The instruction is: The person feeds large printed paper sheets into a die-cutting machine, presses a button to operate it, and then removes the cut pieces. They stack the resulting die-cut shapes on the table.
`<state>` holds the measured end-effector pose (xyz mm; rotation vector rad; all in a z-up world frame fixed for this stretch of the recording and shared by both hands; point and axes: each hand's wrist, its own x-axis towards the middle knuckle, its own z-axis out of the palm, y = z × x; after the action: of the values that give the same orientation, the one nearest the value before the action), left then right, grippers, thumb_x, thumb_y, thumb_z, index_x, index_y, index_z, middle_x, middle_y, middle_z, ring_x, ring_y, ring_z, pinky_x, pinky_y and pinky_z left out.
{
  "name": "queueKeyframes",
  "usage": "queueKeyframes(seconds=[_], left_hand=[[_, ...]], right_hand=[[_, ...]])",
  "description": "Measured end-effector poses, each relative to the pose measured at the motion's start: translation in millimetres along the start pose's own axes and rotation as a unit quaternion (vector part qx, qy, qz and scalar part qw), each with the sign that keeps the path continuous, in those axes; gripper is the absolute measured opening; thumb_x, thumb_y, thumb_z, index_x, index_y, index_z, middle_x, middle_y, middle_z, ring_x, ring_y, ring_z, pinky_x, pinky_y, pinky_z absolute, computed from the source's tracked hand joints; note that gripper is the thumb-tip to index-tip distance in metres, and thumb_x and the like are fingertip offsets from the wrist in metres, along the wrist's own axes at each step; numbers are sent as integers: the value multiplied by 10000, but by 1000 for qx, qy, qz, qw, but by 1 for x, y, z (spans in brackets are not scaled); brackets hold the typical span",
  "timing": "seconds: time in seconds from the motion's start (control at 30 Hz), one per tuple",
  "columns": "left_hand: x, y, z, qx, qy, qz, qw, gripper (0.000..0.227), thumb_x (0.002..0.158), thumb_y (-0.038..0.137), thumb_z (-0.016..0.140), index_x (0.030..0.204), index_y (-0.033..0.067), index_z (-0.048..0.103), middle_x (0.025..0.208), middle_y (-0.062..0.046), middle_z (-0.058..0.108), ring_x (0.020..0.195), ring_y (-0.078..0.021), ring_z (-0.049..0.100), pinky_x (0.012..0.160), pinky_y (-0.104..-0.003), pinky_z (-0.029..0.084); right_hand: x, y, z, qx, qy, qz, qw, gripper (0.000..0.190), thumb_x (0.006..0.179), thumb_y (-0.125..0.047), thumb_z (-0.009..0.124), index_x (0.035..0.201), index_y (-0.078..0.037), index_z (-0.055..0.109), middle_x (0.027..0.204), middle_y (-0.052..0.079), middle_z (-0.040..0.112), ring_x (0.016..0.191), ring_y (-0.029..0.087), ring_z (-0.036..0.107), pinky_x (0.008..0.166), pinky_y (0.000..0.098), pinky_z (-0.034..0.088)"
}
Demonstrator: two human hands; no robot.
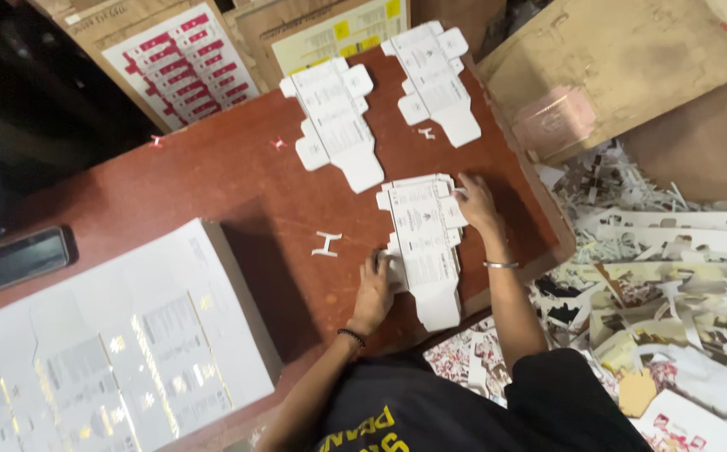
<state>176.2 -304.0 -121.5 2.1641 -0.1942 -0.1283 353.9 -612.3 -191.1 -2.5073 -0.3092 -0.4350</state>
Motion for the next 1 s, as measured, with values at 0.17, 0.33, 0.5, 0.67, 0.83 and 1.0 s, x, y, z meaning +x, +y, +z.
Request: queueKeyframes(seconds=[0.17,0.33,0.5,0.67,0.83,1.0], left_hand=[[-8,-14,6,49,13,49,997,700,746,-114,668,1404,41,485,1569,-281,286,1326,-531,391,1088,-500,450],[-3,-23,17,94,-5,75,993,707,791,-65,699,1445,114,500,1576,-213,329,1329,-489,401,1083,-486,458],[2,-23,16,85,-32,44,995,703,776,-21,735,1421,133,502,1582,-173,363,1340,-472,388,1062,-484,469],[3,-15,-5,-1,67,76,995,677,739,87,857,1325,26,523,1445,-237,443,1304,-447,456,1078,-491,430],[-16,-6,-77,-434,21,-33,900,701,872,164,734,1414,22,312,1361,-181,550,1068,-221,646,818,-339,567],[-89,16,-133,-439,72,-76,892,490,944,176,723,1314,-99,557,1184,-150,724,1066,-203,676,912,-307,556]], right_hand=[[-32,-34,-22,-7,-46,251,967,237,894,-177,704,1111,-92,745,1052,212,727,986,400,694,856,474,551],[-43,-67,-35,-8,-6,288,958,179,899,-170,708,1052,-107,776,1022,203,724,948,416,688,800,488,552],[-32,-90,-39,10,71,268,961,245,833,-164,833,983,-28,695,969,161,721,861,344,706,755,462,543],[-36,-149,-65,285,97,240,923,273,940,-11,726,1149,-21,551,1001,66,687,844,137,616,690,287,490],[-44,-261,-103,446,56,81,889,245,1022,-1,661,1218,-38,520,1033,67,705,918,74,651,770,206,528],[-20,-383,-108,320,43,92,942,278,1008,-88,679,1277,-37,637,1051,77,759,840,95,673,705,210,547]])
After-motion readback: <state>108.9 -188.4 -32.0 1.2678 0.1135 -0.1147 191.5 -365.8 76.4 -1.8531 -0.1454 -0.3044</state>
